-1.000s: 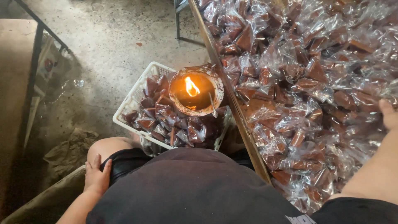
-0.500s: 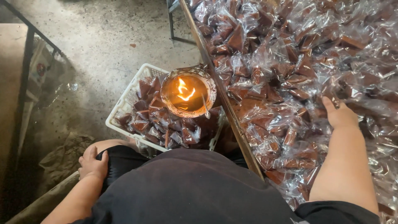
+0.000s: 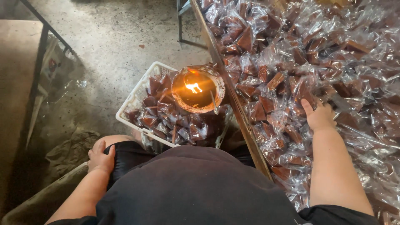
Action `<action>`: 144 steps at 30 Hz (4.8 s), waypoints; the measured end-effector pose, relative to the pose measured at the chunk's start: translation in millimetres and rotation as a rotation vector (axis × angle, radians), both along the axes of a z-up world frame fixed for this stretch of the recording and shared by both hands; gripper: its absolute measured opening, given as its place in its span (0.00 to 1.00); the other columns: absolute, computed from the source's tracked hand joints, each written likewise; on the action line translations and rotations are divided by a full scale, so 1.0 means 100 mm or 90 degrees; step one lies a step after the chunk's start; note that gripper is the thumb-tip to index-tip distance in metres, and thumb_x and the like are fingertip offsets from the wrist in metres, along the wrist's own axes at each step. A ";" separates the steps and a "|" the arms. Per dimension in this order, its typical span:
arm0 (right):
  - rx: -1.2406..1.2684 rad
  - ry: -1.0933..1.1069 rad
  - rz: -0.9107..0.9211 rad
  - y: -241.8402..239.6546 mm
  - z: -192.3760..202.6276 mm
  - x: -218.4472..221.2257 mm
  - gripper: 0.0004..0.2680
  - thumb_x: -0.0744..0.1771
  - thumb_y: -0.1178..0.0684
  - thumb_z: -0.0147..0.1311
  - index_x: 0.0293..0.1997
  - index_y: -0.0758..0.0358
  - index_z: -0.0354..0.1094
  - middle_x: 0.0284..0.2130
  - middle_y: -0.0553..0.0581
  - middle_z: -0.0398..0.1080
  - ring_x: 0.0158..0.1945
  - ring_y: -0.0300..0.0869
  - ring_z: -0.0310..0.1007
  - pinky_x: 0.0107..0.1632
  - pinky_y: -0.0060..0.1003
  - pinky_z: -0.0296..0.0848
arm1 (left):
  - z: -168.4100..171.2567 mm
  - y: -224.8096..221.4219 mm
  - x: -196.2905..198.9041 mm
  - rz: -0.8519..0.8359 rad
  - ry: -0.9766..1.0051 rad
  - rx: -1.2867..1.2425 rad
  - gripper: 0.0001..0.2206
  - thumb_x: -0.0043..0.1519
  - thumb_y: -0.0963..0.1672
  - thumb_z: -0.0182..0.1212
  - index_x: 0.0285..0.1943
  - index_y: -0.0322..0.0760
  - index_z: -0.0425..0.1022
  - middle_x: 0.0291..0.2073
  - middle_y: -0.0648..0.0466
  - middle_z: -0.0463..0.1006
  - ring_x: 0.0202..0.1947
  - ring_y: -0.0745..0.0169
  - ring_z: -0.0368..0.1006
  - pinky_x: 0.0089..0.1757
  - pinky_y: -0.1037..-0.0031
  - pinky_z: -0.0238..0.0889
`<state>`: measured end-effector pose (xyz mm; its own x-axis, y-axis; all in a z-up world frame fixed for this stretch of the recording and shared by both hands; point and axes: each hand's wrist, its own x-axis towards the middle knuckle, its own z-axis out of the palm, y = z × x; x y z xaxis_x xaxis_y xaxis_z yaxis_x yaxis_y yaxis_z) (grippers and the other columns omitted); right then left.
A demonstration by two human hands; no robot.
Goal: Sealing plastic bags containing bakery products using a candle flame.
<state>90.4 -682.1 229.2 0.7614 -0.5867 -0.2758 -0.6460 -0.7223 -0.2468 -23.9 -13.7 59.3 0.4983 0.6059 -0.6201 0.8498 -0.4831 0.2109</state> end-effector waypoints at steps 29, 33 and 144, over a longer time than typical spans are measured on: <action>0.728 -0.317 0.250 2.24 0.12 -0.23 0.13 0.69 0.42 0.58 0.55 0.56 0.72 0.37 0.55 0.76 0.38 0.40 0.75 0.42 0.34 0.72 | 1.01 -1.50 0.86 -0.093 -0.372 -0.843 0.22 0.68 0.51 0.54 0.72 0.51 0.63 0.56 0.49 0.78 0.55 0.54 0.76 0.48 0.55 0.71; 0.665 -0.013 0.435 2.30 -0.79 -0.31 0.14 0.66 0.41 0.61 0.50 0.59 0.77 0.35 0.56 0.80 0.38 0.38 0.76 0.44 0.31 0.78 | 1.46 -2.24 0.33 -0.053 -0.443 -0.867 0.18 0.62 0.43 0.65 0.63 0.45 0.78 0.42 0.48 0.79 0.49 0.53 0.73 0.53 0.58 0.70; 0.929 -0.105 0.052 2.20 -1.53 0.12 0.06 0.66 0.45 0.64 0.43 0.48 0.73 0.37 0.45 0.79 0.41 0.36 0.78 0.41 0.28 0.72 | 0.16 -2.32 0.73 -0.046 -0.367 -0.875 0.26 0.59 0.43 0.73 0.66 0.36 0.67 0.44 0.49 0.71 0.39 0.56 0.78 0.36 0.70 0.76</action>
<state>102.8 -462.5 76.4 0.8586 0.1746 -0.4820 -0.5098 0.1934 -0.8383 48.7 -245.9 74.9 0.8700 -0.3098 -0.3835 0.4766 0.3298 0.8149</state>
